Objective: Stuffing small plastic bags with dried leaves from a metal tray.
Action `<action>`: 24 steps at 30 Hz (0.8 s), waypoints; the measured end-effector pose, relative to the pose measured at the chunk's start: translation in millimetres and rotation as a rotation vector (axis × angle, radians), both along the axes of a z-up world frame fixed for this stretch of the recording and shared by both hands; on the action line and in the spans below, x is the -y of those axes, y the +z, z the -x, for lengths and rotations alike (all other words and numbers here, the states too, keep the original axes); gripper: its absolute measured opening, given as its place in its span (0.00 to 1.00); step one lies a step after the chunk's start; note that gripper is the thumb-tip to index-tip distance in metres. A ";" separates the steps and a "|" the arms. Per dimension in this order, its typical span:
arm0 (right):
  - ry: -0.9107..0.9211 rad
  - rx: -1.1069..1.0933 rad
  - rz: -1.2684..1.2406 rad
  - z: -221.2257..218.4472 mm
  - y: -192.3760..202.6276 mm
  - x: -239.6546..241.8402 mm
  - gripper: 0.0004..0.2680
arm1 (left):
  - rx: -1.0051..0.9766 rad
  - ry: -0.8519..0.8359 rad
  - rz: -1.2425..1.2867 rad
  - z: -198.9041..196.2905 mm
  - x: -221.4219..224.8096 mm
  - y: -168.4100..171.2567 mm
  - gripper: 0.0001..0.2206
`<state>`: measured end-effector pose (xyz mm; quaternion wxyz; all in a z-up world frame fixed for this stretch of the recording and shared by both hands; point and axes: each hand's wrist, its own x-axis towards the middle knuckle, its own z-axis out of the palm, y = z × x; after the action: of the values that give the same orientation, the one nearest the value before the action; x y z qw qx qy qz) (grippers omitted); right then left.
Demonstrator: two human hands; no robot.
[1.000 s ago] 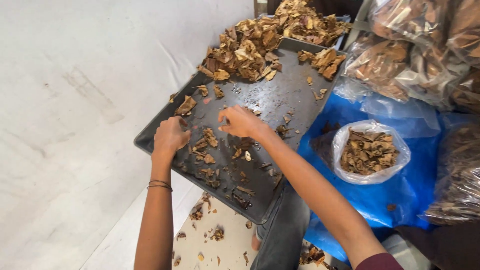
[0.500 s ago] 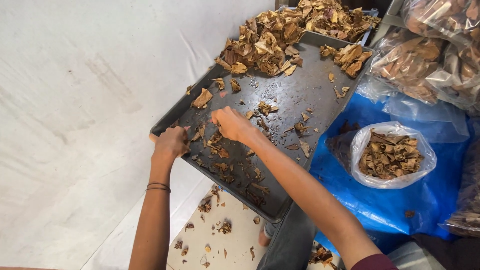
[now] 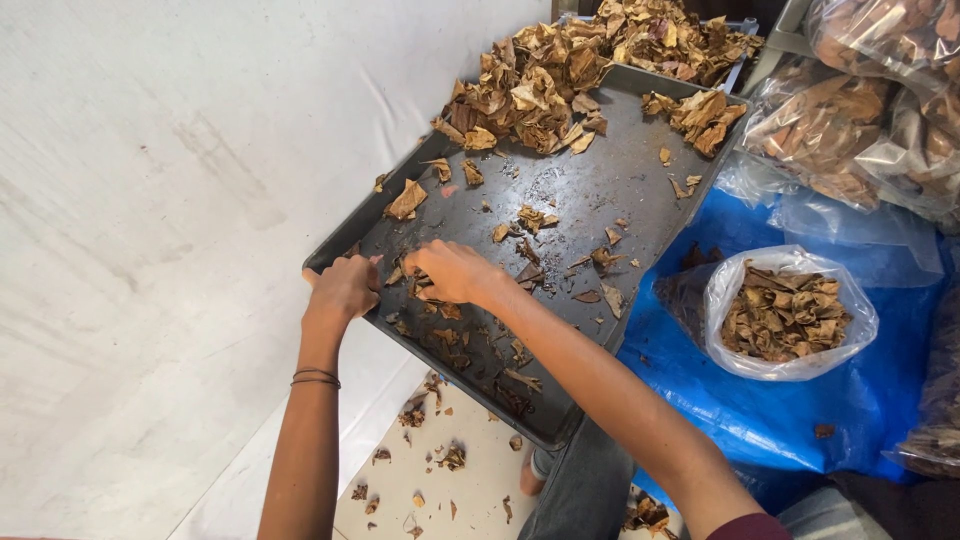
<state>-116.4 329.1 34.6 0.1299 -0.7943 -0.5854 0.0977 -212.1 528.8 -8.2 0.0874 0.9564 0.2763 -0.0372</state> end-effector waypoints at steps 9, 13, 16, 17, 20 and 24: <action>0.003 -0.010 -0.013 -4.9 -7.2 -1.8 0.12 | 0.177 -0.043 0.021 3.6 14.3 26.4 0.07; 0.000 -0.098 -0.041 -8.3 2.8 6.5 0.12 | 0.295 -0.081 0.013 -2.6 9.1 28.1 0.06; -0.027 -0.169 -0.093 -18.3 6.9 7.8 0.13 | 0.402 -0.096 0.027 -14.8 2.3 24.7 0.04; -0.047 -0.178 -0.124 -23.6 5.4 7.5 0.12 | 0.425 -0.098 0.049 -18.9 2.4 26.7 0.05; -0.099 -0.187 -0.161 -31.9 11.6 15.3 0.11 | 0.456 -0.111 0.053 -39.6 -3.0 27.1 0.05; -0.144 -0.162 -0.183 -48.3 9.8 22.0 0.12 | 0.456 -0.137 0.010 -73.3 -7.3 23.3 0.04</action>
<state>-68.1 307.1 44.4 0.2551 -0.8086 -0.5210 0.0981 -138.9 536.1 15.1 0.1496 0.9562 0.1835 0.1724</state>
